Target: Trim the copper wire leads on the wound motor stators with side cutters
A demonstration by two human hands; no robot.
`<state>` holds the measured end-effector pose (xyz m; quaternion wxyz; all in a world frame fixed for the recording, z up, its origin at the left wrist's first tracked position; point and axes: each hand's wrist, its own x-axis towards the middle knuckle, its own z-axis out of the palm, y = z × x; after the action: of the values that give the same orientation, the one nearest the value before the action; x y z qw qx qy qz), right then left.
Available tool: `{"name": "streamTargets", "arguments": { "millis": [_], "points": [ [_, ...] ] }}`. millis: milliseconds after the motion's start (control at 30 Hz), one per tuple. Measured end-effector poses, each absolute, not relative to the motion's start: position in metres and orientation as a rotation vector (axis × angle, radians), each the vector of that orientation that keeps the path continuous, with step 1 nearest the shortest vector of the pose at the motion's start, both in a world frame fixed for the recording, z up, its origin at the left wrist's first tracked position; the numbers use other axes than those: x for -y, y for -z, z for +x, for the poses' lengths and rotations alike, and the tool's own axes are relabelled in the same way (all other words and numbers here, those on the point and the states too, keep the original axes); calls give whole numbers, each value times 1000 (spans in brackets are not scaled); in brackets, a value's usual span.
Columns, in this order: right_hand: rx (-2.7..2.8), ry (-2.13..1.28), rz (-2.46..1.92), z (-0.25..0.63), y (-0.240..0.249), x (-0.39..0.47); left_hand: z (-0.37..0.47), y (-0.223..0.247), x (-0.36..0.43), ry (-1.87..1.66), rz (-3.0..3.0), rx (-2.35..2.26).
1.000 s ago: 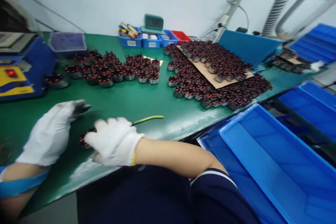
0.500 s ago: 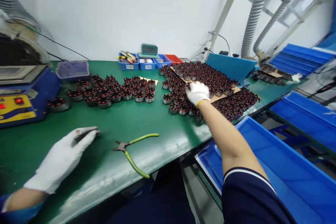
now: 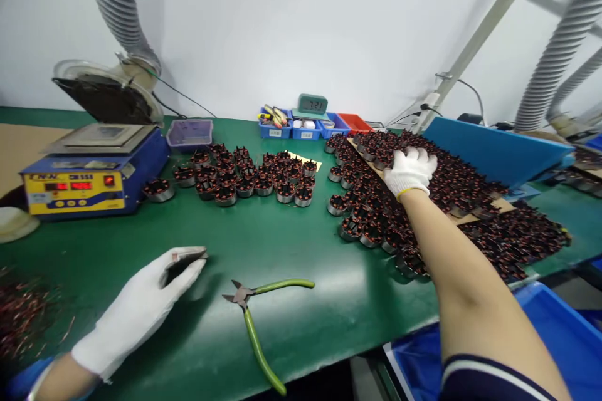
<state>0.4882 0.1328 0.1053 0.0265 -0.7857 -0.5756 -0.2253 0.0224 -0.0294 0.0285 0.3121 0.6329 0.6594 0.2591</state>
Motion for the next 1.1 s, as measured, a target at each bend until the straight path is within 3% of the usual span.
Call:
{"name": "streamTargets", "arguments": {
  "millis": [167,267,533,667,800,933,1100],
  "points": [
    [2497,256,-1718,383,-92,-112,35,-30,43,-680,1680,-1716],
    [2766,323,-1718,339,-75,-106,36,-27,49,-756,1692,-1697],
    [2697,348,-1807,318,-83,-98,33,-33,57,-837,1756,-1651],
    [2688,28,-1418,285,-102,-27,35,-38,62,-829,1763,-1623],
    [2707,-146,-1042,222,-81,36,32,-39,64,-787,1772,-1365],
    [2653,-198,-1138,191,-53,59,27,-40,61,-734,1856,-1233],
    [2517,-269,-1492,233,-54,86,27,-45,60,-484,1997,-1371]
  ]
}}
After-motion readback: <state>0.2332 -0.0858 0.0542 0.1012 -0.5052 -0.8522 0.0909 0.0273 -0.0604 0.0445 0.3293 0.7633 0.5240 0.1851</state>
